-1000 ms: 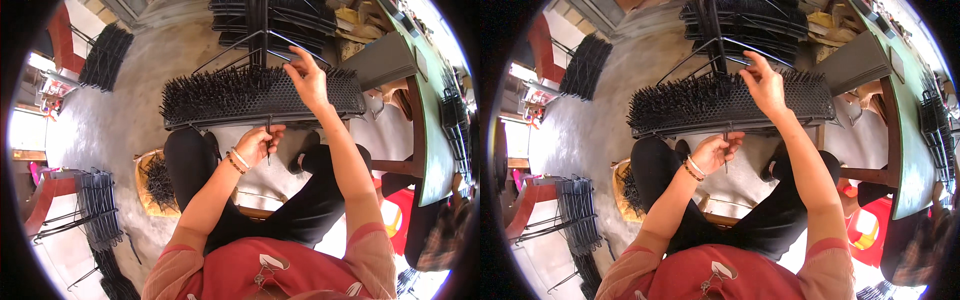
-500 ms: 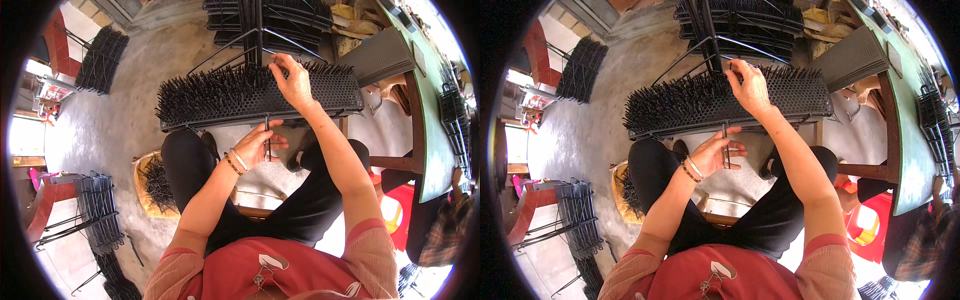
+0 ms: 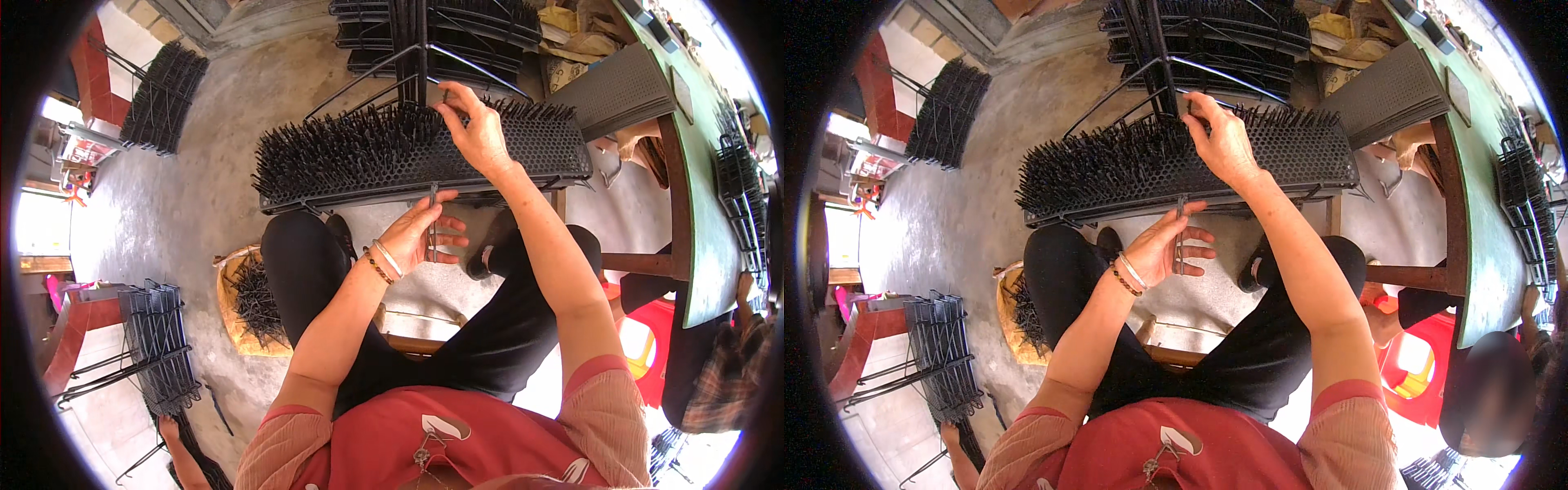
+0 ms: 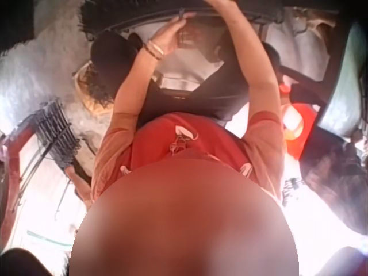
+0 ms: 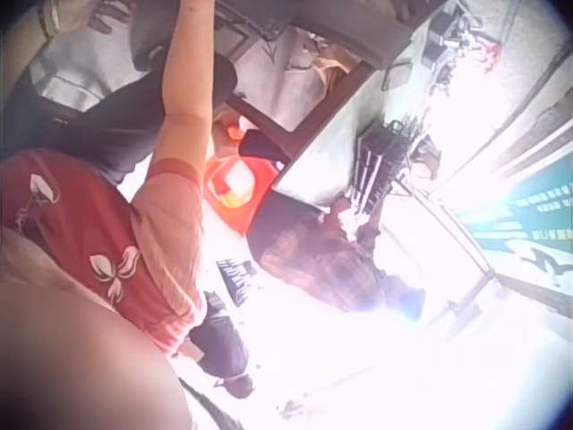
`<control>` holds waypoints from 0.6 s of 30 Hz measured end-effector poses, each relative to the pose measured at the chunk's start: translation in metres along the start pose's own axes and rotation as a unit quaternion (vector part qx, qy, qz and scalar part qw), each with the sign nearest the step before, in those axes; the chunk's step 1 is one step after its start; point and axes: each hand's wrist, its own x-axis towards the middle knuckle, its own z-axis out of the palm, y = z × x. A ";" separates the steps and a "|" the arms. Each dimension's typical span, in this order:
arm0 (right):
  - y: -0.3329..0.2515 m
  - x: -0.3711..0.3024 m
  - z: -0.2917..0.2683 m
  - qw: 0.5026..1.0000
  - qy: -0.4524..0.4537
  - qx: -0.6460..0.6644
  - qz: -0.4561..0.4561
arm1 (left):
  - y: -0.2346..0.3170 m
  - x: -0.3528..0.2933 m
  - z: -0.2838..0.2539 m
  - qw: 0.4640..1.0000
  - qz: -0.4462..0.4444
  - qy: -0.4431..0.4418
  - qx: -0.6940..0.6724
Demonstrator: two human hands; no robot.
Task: Assembling industrial brushes by inserting bundles of bristles into a plastic or metal frame.
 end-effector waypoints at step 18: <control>0.007 -0.004 0.006 0.980 -0.010 -0.145 -0.138 | -0.006 0.004 -0.007 0.996 0.045 0.007 -0.074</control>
